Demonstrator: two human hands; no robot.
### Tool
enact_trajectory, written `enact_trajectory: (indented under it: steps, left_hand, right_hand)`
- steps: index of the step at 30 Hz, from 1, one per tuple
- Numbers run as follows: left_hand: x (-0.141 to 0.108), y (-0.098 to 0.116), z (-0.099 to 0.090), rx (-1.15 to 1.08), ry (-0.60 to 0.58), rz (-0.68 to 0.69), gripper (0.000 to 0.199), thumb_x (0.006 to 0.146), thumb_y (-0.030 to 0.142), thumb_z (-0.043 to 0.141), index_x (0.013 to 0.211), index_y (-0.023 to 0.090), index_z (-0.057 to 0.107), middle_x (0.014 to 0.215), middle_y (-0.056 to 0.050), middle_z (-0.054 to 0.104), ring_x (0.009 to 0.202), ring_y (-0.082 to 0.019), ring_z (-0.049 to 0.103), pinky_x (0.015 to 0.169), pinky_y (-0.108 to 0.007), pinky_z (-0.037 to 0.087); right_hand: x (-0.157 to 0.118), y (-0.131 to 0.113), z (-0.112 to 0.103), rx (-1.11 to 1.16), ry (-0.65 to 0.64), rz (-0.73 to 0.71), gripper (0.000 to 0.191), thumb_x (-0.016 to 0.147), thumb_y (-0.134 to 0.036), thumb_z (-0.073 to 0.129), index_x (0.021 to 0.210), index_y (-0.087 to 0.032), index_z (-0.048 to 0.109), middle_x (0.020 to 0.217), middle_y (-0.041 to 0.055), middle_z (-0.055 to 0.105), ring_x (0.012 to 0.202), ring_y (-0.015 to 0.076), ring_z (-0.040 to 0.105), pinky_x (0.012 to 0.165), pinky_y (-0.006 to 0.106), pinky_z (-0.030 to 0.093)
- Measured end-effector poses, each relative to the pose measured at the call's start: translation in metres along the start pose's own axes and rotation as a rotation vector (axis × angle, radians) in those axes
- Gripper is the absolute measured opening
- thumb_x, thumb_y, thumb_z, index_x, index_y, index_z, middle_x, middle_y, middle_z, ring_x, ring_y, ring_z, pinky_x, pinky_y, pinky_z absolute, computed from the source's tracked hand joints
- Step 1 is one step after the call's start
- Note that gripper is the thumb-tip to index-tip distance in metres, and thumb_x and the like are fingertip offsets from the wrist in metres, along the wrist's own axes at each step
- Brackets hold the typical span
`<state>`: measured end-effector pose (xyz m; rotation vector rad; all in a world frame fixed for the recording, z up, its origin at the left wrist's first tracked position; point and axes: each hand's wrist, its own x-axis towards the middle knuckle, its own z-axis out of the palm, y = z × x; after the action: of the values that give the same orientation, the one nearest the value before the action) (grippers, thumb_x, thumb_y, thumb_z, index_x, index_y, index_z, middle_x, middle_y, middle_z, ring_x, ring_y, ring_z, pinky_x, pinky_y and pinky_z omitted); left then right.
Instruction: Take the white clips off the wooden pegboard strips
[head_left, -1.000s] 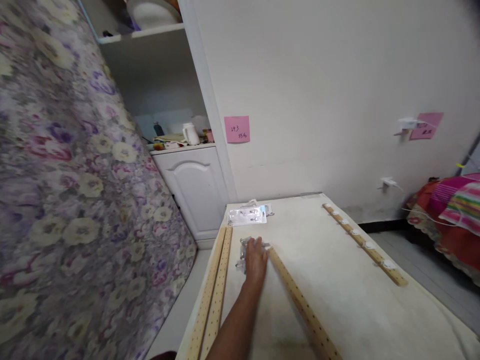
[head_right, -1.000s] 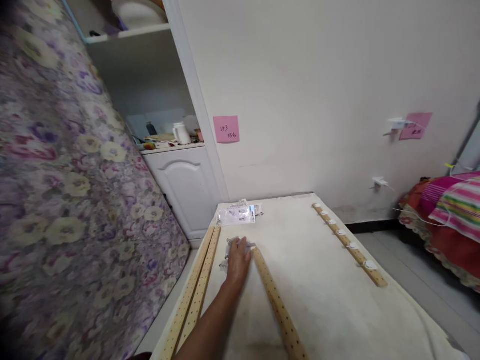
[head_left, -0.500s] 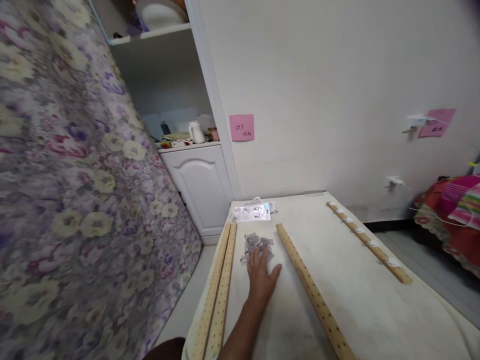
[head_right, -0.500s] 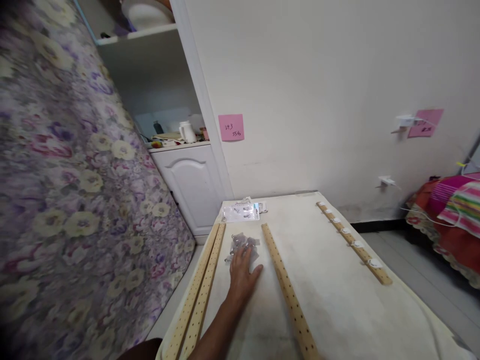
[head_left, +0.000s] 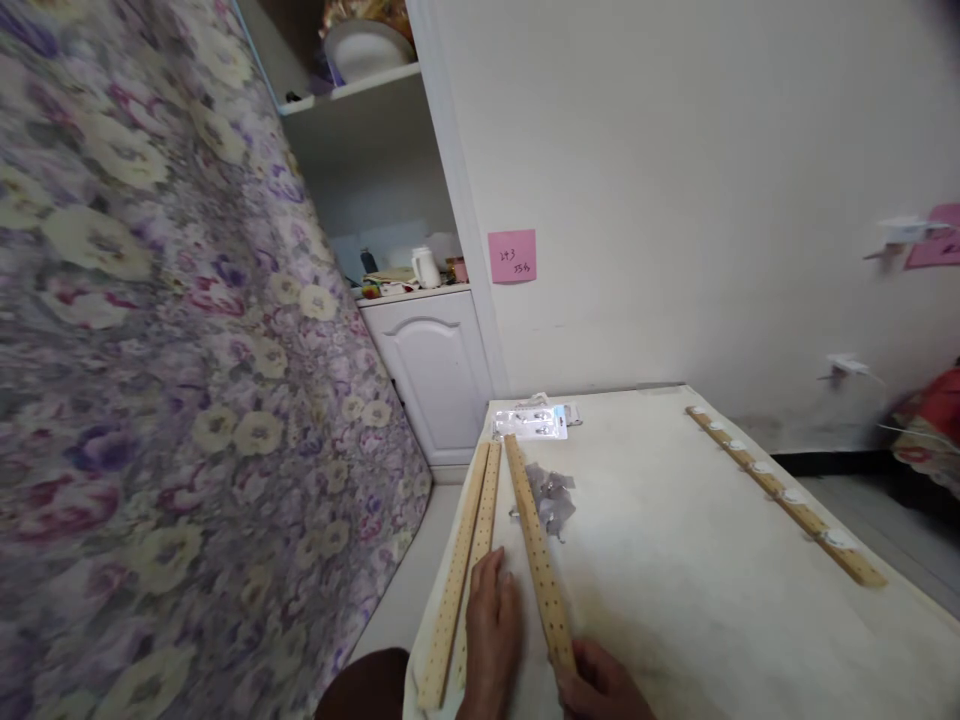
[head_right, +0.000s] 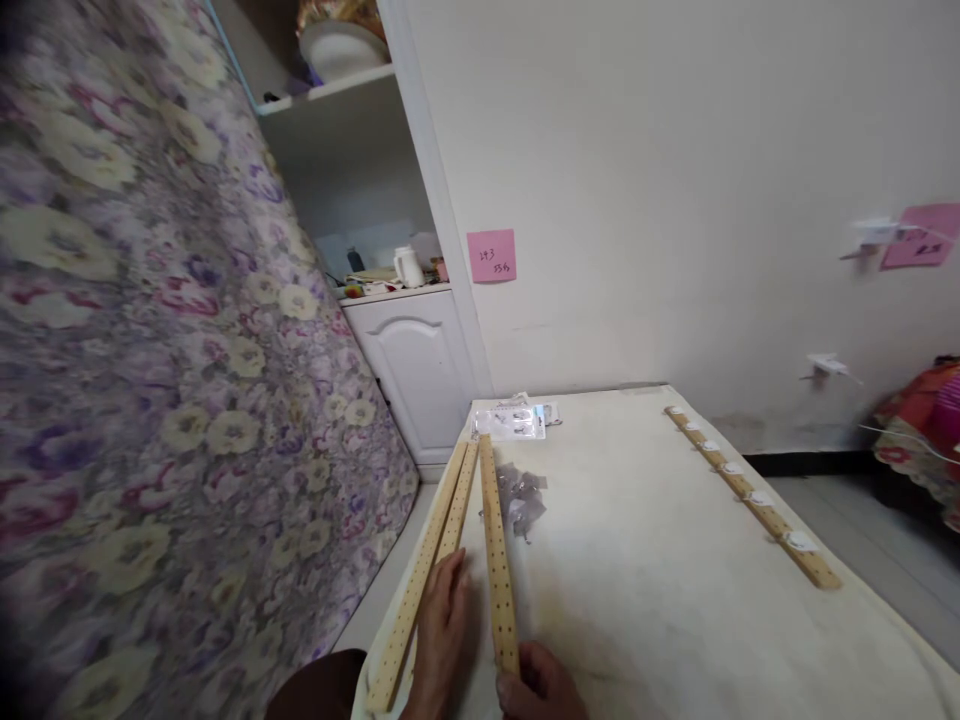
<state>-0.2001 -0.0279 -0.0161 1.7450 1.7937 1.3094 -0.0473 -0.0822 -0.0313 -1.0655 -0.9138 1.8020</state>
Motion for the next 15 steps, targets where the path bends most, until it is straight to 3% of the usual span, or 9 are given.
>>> enact_trajectory:
  steps: [4,8,15]
  left_hand:
    - [0.0,0.002,-0.009,-0.025,-0.042,-0.081,0.042,0.089,0.038,0.039,0.123,0.019,0.054,0.129,-0.009,0.056,0.124,-0.022,0.049,0.108,-0.039,0.036]
    - [-0.002,0.002,-0.014,-0.027,-0.058,-0.106,0.043,0.089,0.041,0.04,0.123,0.019,0.054,0.131,-0.009,0.055,0.124,-0.022,0.048,0.108,-0.037,0.036]
    - [0.005,-0.002,-0.025,0.039,-0.128,-0.118,0.043,0.081,0.038,0.051,0.118,0.017,0.057,0.117,-0.011,0.062,0.112,-0.025,0.056,0.099,-0.038,0.043]
  right_hand:
    - [0.022,0.002,0.033,0.156,-0.036,0.056,0.052,0.048,-0.054,0.076,0.072,-0.02,0.046,0.049,-0.0091,0.044,0.041,0.0064,0.044,0.041,0.018,0.029]
    - [0.041,0.004,0.049,0.173,-0.021,0.062,0.052,0.049,-0.054,0.077,0.071,-0.02,0.045,0.048,-0.0098,0.044,0.04,0.0055,0.043,0.041,0.017,0.031]
    - [0.059,0.004,0.053,-0.185,-0.056,-0.001,0.034,0.063,-0.046,0.066,0.075,-0.019,0.048,0.047,-0.0069,0.051,0.037,0.0091,0.048,0.036,0.019,0.037]
